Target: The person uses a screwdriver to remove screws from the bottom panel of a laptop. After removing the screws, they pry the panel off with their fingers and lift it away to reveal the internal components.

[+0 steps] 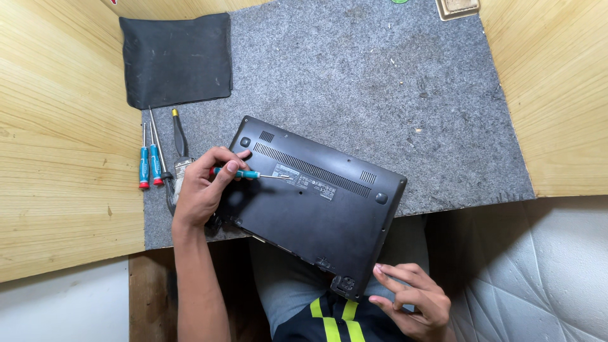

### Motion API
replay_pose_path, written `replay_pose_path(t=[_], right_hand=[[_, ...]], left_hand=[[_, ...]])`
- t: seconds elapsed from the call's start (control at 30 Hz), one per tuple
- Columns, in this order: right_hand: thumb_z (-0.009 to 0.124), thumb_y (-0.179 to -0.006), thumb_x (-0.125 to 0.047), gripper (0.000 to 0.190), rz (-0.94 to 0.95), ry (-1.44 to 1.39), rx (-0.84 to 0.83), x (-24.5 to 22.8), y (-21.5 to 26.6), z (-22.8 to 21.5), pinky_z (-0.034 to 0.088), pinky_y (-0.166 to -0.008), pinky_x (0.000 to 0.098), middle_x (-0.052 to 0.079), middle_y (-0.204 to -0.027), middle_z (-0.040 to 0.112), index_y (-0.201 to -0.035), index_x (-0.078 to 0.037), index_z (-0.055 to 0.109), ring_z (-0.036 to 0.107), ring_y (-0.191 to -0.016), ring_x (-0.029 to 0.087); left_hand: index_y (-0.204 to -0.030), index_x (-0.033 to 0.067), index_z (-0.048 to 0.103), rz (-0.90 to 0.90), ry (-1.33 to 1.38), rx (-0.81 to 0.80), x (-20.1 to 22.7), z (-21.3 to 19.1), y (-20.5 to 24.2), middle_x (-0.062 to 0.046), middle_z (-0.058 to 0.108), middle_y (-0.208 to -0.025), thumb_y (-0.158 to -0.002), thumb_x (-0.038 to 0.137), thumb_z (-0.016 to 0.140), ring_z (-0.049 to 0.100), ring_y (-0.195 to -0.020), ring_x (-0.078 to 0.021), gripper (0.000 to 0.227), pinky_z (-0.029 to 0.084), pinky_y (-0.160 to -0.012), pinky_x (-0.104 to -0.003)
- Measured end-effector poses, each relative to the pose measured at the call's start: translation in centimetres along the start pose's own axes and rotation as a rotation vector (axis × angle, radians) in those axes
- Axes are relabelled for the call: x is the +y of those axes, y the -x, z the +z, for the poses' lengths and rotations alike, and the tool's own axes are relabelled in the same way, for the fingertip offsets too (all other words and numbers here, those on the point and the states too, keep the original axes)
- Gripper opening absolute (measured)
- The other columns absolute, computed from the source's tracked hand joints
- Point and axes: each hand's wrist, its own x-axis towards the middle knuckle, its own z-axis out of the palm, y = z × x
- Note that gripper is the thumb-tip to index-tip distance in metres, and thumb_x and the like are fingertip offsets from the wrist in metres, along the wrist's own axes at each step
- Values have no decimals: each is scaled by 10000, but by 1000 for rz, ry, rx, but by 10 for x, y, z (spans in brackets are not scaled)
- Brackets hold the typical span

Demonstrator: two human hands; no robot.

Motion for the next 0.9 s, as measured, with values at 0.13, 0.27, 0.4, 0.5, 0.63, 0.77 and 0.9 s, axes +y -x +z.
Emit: replay_pose_path(t=[0.13,0.27,0.4,0.5,0.63,0.77,0.9], right_hand=[[803,-739,-81,293,145,-109,76,-2,13,6,707,-804,390,232,-963,761,-742,-91,511,795,-967,351],[688,-842,-285,395,792,-427,54,12,15,13,704,-690,300,189,-944,776,-1102,-12,572,800,-811,252],[671,-839,-403,719,1081,-546,-253,12,11,17,617,-792,272,81,-1083,803,-1452,-52,534,743,-935,146],[693,-873,-125,563,1004,-881,-76,3,-1,22,623,-367,325,345,-869,808,-1352,96,496,836,-625,432],[662,-892,-208,511,1034,-717,120,22,-3,14,593,-397,320,350,-865,779,-1270,118,555,769,-507,397],[632,-986,-196,424,1003,-524,471,32,-15,4,623,-604,360,232,-806,685,-1293,84,551,668,-562,316],[635,-920,42,442,838,-411,503,26,-34,-2,641,-881,424,219,-947,637,-1344,115,531,700,-843,343]], left_hand=[[-941,84,593,60,42,4,5,3,-2,-49,630,-875,-1028,283,554,682,-1052,-216,221,518,-1172,-479],[-941,87,610,49,49,27,8,4,-1,-52,631,-865,-1028,275,554,673,-990,-186,215,542,-1152,-478],[-941,89,631,27,31,45,9,4,-1,-49,644,-858,-1023,296,556,710,-1012,-220,236,553,-1127,-450],[-937,84,633,23,54,80,6,4,2,-43,620,-862,-1019,284,568,722,-1088,-277,226,556,-1104,-423],[-921,112,632,-60,136,185,6,16,17,-85,703,-811,-1011,308,567,718,-1173,-326,224,534,-1065,-376],[-926,104,600,10,346,347,9,43,35,-9,607,-868,-1009,296,579,669,-770,-135,211,466,-1190,-465],[-943,98,605,22,415,484,14,65,51,-7,630,-880,-1014,283,574,647,-705,-108,201,410,-1228,-512]])
